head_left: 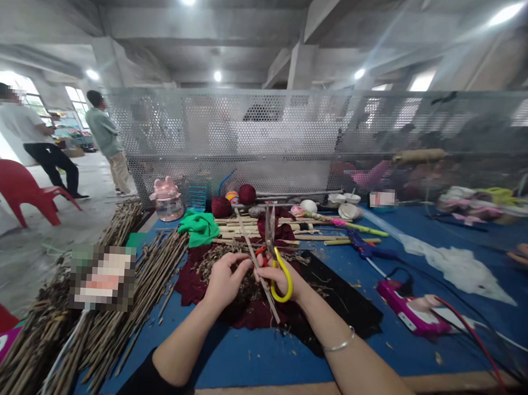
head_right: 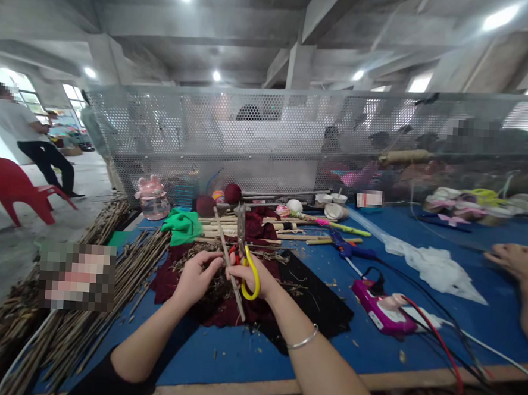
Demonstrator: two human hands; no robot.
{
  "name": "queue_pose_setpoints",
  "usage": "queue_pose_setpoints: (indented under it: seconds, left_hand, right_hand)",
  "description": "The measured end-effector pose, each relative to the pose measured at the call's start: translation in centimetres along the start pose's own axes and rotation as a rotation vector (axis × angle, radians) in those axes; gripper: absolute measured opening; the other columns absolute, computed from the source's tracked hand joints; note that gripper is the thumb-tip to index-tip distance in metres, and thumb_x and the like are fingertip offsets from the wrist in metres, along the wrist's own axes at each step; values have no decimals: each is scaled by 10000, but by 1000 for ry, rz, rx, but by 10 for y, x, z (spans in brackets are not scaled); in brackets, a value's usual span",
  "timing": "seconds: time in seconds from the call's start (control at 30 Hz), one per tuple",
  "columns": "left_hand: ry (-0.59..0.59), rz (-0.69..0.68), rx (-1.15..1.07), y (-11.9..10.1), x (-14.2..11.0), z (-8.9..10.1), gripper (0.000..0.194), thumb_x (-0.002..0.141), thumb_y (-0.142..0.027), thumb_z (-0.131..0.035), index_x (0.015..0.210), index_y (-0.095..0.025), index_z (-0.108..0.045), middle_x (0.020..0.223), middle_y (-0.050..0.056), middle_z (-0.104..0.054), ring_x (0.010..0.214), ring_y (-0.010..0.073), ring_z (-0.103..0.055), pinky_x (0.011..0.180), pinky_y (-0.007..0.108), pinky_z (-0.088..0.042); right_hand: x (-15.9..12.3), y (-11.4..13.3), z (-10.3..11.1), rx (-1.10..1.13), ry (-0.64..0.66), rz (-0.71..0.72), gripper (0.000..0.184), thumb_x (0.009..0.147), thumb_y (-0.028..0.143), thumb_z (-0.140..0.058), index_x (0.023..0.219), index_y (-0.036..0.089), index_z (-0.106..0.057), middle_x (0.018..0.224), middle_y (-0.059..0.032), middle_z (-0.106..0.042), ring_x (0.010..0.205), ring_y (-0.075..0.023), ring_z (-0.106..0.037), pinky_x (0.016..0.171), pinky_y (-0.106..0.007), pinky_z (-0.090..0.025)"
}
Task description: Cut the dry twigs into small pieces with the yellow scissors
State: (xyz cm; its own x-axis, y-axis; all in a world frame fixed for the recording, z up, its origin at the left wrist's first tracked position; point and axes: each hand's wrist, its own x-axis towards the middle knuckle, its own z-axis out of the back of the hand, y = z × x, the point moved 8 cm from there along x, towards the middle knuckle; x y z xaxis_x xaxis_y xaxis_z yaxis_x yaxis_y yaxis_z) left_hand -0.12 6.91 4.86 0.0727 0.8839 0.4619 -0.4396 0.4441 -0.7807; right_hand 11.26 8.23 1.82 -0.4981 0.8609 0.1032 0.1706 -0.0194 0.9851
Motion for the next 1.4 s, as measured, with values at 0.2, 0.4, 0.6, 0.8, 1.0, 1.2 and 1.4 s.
queue_pose_setpoints:
  seconds: [0.2, 0.4, 0.6, 0.8, 1.0, 1.2, 1.4]
  left_hand:
    - [28, -14, 42, -8, -3, -3, 265, 788, -323, -474, 651, -154, -625, 627, 13, -599, 602, 112, -524, 592, 213, -387]
    - [-99, 148, -40, 20, 2, 8, 246, 778, -329, -496, 874, -156, -642, 757, 30, -646, 666, 119, -556, 640, 221, -410]
    - [-114, 345, -461, 39, 8, 7, 542, 783, -444, -456, 1242, -161, -395, 943, 75, -609, 443, 37, -443, 362, 166, -288]
    - [99, 365, -551, 30, 4, -9, 365, 712, -459, -552, 831, -115, -577, 551, -32, -510, 376, 32, -366, 350, 156, -268]
    - [64, 307, -352, 32, 2, -8, 400, 773, -479, -440, 564, -141, -487, 447, -45, -432, 369, 52, -348, 372, 176, -253]
    - [49, 91, -87, 8, 1, 3, 373, 811, -401, -403, 563, -145, -512, 483, -37, -435, 468, 78, -387, 469, 192, -282]
    - [-108, -2, 153, -3, 1, 19, 370, 819, -333, -403, 520, -151, -523, 476, -27, -428, 489, 88, -386, 508, 204, -292]
  right_hand:
    - [4, -5, 10, 17, -110, -9, 232, 636, 262, -597, 727, 188, -396, 511, 65, -519, 364, -47, -385, 360, -161, -293]
    - [6, 3, 20, 244, -15, 53, 224, 637, 239, -557, 730, 202, -356, 477, 64, -517, 311, -52, -365, 299, -145, -258]
    - [-9, 10, -9, 401, 338, -63, 231, 612, 242, -547, 712, 208, -342, 470, 57, -521, 276, -57, -353, 254, -139, -258]
    - [-12, 2, -20, 348, 391, -147, 294, 584, 274, -586, 701, 209, -325, 474, 48, -545, 280, -71, -396, 254, -140, -277]
    - [-11, 6, -9, 384, 378, -107, 244, 600, 251, -534, 703, 212, -317, 429, 70, -490, 242, -53, -318, 244, -131, -222]
    - [-8, 11, 14, 374, 250, -51, 242, 617, 266, -544, 715, 215, -328, 389, 104, -401, 260, -20, -212, 268, -108, -202]
    - [1, 1, 3, 247, 148, -15, 253, 623, 244, -580, 738, 209, -357, 465, 73, -504, 293, -44, -337, 271, -131, -260]
